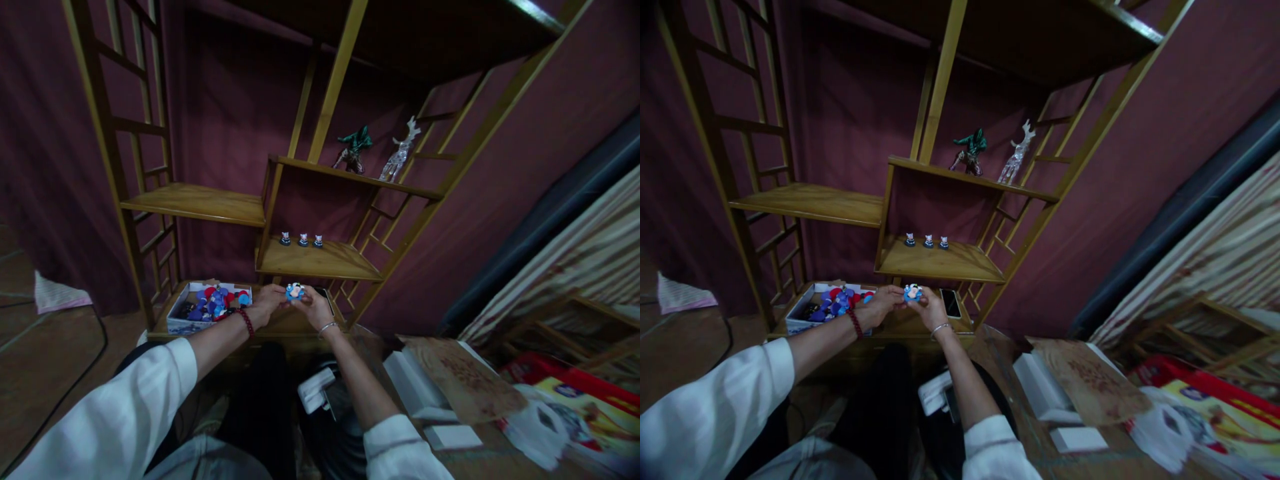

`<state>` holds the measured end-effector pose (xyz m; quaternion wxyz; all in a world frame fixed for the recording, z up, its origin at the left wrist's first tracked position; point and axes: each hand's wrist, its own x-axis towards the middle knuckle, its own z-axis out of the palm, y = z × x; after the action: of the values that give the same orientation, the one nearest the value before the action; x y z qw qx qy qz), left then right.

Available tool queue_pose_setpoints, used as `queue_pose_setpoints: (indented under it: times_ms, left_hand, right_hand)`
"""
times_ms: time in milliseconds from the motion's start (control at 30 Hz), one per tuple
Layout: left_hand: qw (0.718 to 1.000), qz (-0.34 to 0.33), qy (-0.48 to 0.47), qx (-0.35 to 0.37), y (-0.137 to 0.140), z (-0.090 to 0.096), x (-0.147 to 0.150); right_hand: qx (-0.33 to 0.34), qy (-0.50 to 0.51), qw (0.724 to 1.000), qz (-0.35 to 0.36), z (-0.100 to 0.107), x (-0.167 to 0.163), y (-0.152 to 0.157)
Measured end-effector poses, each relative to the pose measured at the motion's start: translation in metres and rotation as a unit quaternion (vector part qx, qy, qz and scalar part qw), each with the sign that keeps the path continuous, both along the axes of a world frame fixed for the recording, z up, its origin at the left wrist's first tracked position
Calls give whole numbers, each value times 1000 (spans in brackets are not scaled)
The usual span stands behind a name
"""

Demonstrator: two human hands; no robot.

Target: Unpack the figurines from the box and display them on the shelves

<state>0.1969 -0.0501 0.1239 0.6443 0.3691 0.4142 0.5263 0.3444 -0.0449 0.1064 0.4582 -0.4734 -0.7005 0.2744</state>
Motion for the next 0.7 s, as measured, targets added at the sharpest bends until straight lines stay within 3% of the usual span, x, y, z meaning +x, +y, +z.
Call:
queue_pose_setpoints:
  times_ms: [500,700]
  left_hand:
    - [999,-37,-7,36,3,31,30]
    - [998,-54,-17,31,10,37,44]
  right_hand:
    - [12,-27,999,-21,36,37,-1]
    - [30,-51,997,-42,41,55,6]
